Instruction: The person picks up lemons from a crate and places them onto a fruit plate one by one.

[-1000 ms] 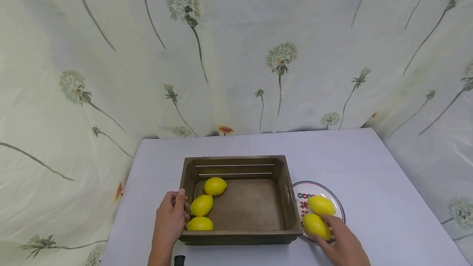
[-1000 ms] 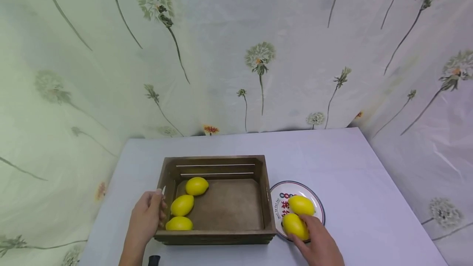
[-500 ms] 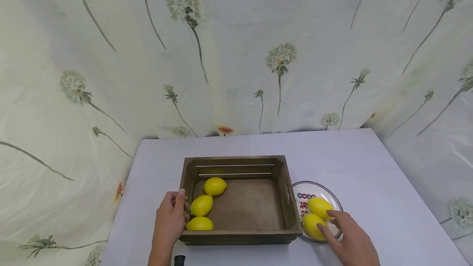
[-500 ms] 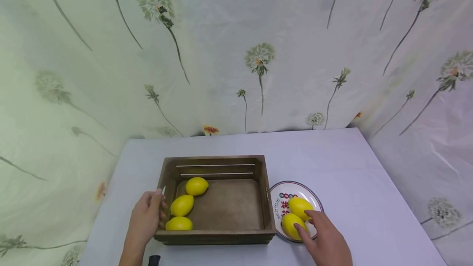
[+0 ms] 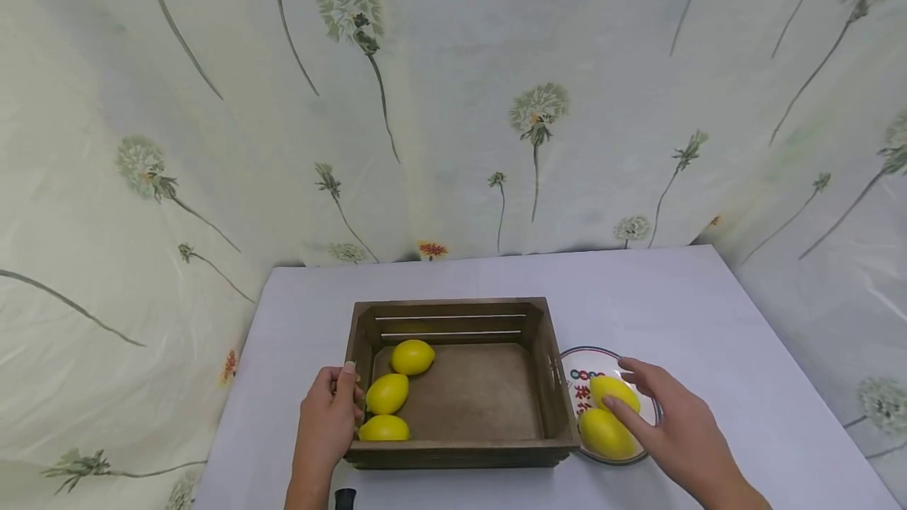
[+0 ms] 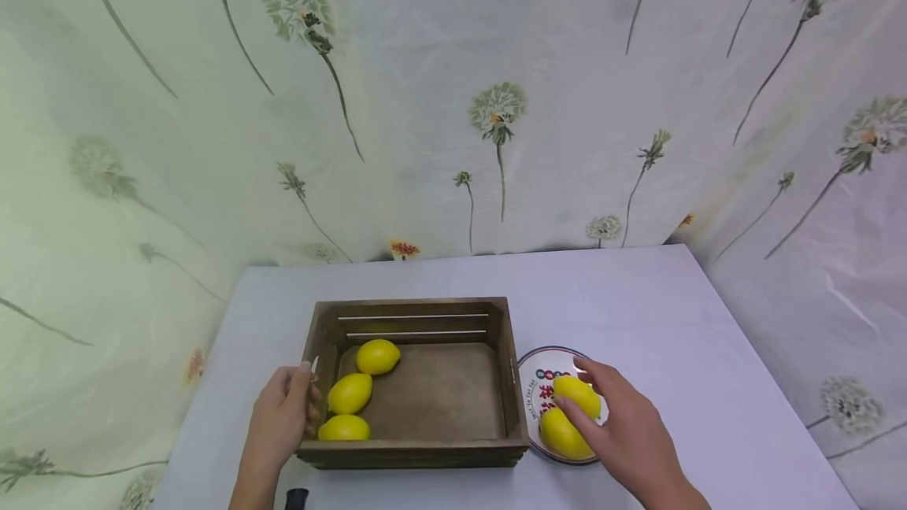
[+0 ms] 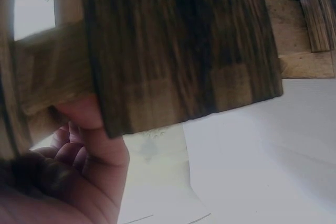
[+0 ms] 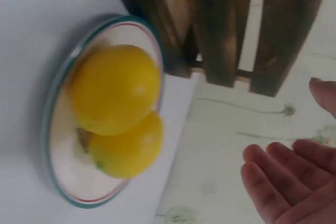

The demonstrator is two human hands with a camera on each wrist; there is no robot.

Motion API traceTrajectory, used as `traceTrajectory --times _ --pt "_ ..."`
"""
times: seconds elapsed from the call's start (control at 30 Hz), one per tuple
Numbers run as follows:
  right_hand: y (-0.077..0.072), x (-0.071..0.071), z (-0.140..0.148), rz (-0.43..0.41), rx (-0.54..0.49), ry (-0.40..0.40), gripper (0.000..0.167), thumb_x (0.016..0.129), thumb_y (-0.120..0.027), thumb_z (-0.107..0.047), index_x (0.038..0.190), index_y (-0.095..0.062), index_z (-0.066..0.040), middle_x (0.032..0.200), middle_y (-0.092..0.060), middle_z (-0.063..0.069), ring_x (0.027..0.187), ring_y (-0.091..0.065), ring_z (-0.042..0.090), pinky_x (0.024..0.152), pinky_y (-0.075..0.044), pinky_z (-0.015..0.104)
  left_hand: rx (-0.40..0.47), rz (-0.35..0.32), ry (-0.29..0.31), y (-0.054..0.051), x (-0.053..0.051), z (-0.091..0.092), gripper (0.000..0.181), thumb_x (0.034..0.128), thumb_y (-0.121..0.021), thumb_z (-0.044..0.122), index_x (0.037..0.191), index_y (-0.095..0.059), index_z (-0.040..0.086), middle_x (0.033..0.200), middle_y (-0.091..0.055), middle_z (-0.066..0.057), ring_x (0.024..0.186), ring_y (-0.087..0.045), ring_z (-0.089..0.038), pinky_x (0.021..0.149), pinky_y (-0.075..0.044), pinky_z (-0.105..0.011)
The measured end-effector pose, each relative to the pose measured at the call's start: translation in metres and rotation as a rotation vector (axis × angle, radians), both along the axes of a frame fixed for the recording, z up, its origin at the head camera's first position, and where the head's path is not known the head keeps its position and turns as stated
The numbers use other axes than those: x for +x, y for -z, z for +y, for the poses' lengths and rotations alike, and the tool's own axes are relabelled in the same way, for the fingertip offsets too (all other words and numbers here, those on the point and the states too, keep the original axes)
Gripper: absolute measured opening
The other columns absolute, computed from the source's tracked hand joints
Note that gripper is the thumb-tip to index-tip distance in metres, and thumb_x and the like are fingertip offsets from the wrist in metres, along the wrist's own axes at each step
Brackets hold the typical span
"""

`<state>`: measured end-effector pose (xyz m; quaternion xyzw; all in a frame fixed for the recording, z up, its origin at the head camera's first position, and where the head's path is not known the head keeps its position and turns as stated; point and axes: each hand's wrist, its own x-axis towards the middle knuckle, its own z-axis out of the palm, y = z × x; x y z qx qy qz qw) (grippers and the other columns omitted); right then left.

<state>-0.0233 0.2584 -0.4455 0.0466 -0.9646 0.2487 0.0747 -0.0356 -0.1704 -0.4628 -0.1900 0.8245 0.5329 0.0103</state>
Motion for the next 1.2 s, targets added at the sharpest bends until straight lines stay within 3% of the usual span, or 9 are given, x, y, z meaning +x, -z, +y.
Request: traceTrajectory --times 0.33,0.73,0.93,1.03,1.1,1.2 --pt "-0.041 -0.015 -0.013 0.006 -0.127 -0.193 0.067 0.092 -0.082 -0.041 0.147 -0.056 -0.013 0.133 -0.07 0.004 0.112 -0.072 0.031 0.091 -0.056 0.058 0.002 0.001 0.009 0.002 -0.003 0.001 0.048 0.1118 -0.045 0.047 0.119 -0.058 0.002 0.093 -0.065 -0.01 0.07 -0.061 -0.024 0.059 -0.055 -0.031" --pt "-0.077 -0.033 -0.037 -0.021 -0.122 -0.362 0.073 0.091 -0.08 -0.05 0.15 -0.054 -0.017 0.143 -0.063 -0.006 0.12 -0.068 0.019 0.094 -0.056 0.049 -0.002 -0.003 0.013 0.001 -0.004 0.003 0.047 0.1118 -0.045 0.047 0.118 -0.059 0.002 0.093 -0.065 -0.011 0.071 -0.062 -0.026 0.059 -0.055 -0.031" --pt "-0.09 -0.04 -0.055 -0.131 -0.174 -0.47 0.076 0.092 -0.075 -0.057 0.153 -0.051 -0.017 0.15 -0.058 -0.001 0.125 -0.064 0.029 0.079 -0.06 0.035 -0.008 -0.012 0.015 0.001 -0.004 0.003 0.048 0.1118 -0.044 0.048 0.119 -0.058 0.002 0.095 -0.065 -0.01 0.072 -0.062 -0.025 0.06 -0.055 -0.032" --pt "-0.096 -0.044 -0.068 -0.158 -0.135 -0.526 0.078 0.093 -0.07 -0.063 0.154 -0.05 -0.018 0.151 -0.056 -0.002 0.127 -0.062 0.023 0.082 -0.059 0.034 -0.016 -0.024 0.01 0.002 -0.002 0.001 0.049 0.1118 -0.043 0.049 0.12 -0.058 0.003 0.096 -0.066 -0.011 0.072 -0.061 -0.025 0.061 -0.056 -0.031" --pt "-0.1 -0.049 -0.078 -0.166 -0.094 -0.562 0.081 0.092 -0.067 -0.067 0.155 -0.048 -0.019 0.151 -0.056 -0.004 0.111 -0.067 0.016 0.083 -0.057 0.035 -0.02 -0.024 0.005 0.002 -0.001 0.001 0.05 0.1117 -0.043 0.049 0.12 -0.058 0.003 0.096 -0.066 -0.011 0.072 -0.061 -0.024 0.061 -0.056 -0.031" --pt "-0.102 -0.056 -0.093 -0.157 -0.043 -0.627 0.084 0.09 -0.07 -0.068 0.156 -0.048 -0.02 0.15 -0.057 -0.005 0.11 -0.066 0.014 0.095 -0.055 0.042 -0.014 -0.018 0.006 0.002 -0.001 0.0 0.051 0.1115 -0.043 0.05 0.12 -0.058 0.002 0.096 -0.066 -0.013 0.071 -0.062 -0.024 0.06 -0.056 -0.032"
